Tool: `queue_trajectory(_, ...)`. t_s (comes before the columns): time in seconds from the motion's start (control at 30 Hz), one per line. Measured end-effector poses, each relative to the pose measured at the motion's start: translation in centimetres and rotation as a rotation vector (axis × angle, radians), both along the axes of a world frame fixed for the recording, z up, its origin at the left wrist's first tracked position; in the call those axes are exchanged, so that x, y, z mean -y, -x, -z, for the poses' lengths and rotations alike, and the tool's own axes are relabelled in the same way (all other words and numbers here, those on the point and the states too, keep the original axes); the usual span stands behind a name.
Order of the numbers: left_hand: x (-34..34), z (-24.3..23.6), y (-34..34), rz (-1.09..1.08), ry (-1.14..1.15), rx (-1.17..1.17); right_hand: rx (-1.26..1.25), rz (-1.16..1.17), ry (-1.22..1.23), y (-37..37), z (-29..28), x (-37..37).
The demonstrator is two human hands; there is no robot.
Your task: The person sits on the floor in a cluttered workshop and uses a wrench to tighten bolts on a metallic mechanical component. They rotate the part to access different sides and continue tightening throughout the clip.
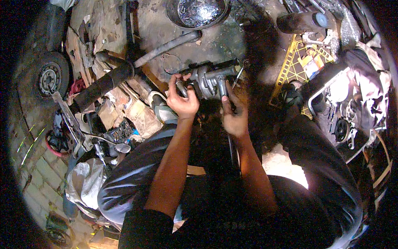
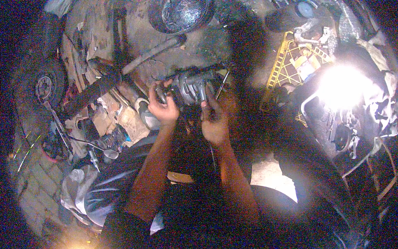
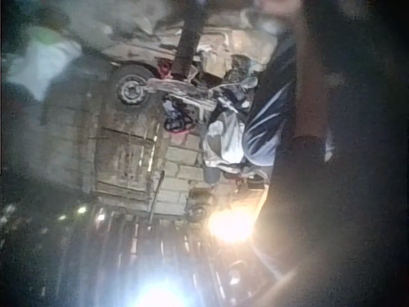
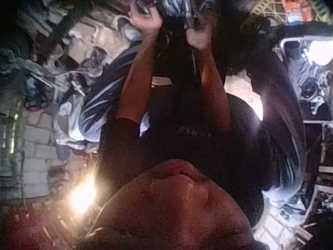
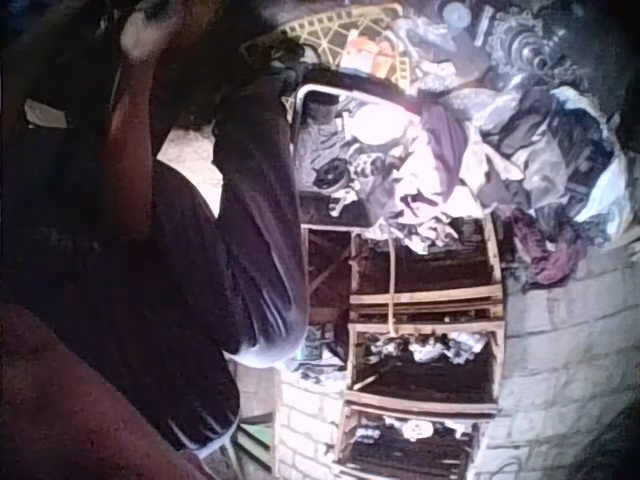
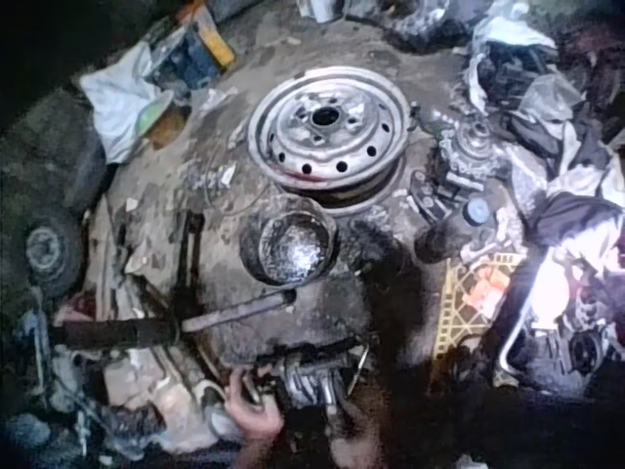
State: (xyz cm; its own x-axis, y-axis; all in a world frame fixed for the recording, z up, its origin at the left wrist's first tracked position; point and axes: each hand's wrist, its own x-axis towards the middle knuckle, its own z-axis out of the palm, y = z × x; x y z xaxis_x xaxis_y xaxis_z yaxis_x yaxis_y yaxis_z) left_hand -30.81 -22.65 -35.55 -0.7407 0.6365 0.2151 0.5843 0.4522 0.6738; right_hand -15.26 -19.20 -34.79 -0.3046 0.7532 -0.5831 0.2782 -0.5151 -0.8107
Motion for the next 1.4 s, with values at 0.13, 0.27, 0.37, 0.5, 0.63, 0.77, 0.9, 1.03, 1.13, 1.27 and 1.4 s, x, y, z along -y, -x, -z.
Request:
queue_trajectory(0.13,0.0,0.0,0.0,-0.007,-0.017,0.037,0.089,0.224,0.101,-0.1,0.6,0.5)
queue_trajectory(0.27,0.1,0.5,0.1,-0.008,-0.037,0.070,0.034,0.058,0.022,0.0,0.9,0.4)
queue_trajectory(0.37,0.1,0.4,0.2,0.003,0.006,0.017,0.106,-0.003,-0.150,-0.1,0.5,-0.1)
queue_trajectory(0.5,0.1,0.0,0.0,-0.003,0.015,0.015,0.076,0.193,0.252,-0.2,-0.2,-0.4)
queue_trajectory(0.63,-0.1,0.1,-0.1,-0.022,-0.042,0.097,0.037,-0.021,-0.011,-0.1,0.0,-0.5)
queue_trajectory(0.77,-0.1,0.1,0.1,0.013,-0.029,0.025,0.041,0.027,-0.054,0.0,0.2,-0.3)
queue_trajectory(0.9,-0.2,-0.1,-0.1,-0.030,-0.007,-0.019,-0.029,-0.012,-0.002,-0.2,-0.3,-0.8)
queue_trajectory(1.03,-0.3,-0.5,-0.1,-0.060,0.044,-0.096,0.013,0.057,-0.091,0.1,-0.6,-1.2)
queue_trajectory(1.13,-0.3,-0.3,0.1,-0.051,0.049,-0.100,0.034,-0.147,-0.382,0.2,0.1,-1.3)
queue_trajectory(1.27,0.0,0.0,-0.2,-0.091,0.072,-0.097,0.109,-0.062,-0.213,-1.3,0.9,-1.6)
queue_trajectory(1.4,0.1,-0.1,-0.2,-0.168,0.097,-0.038,0.175,0.076,-0.293,-4.3,2.2,-3.7)
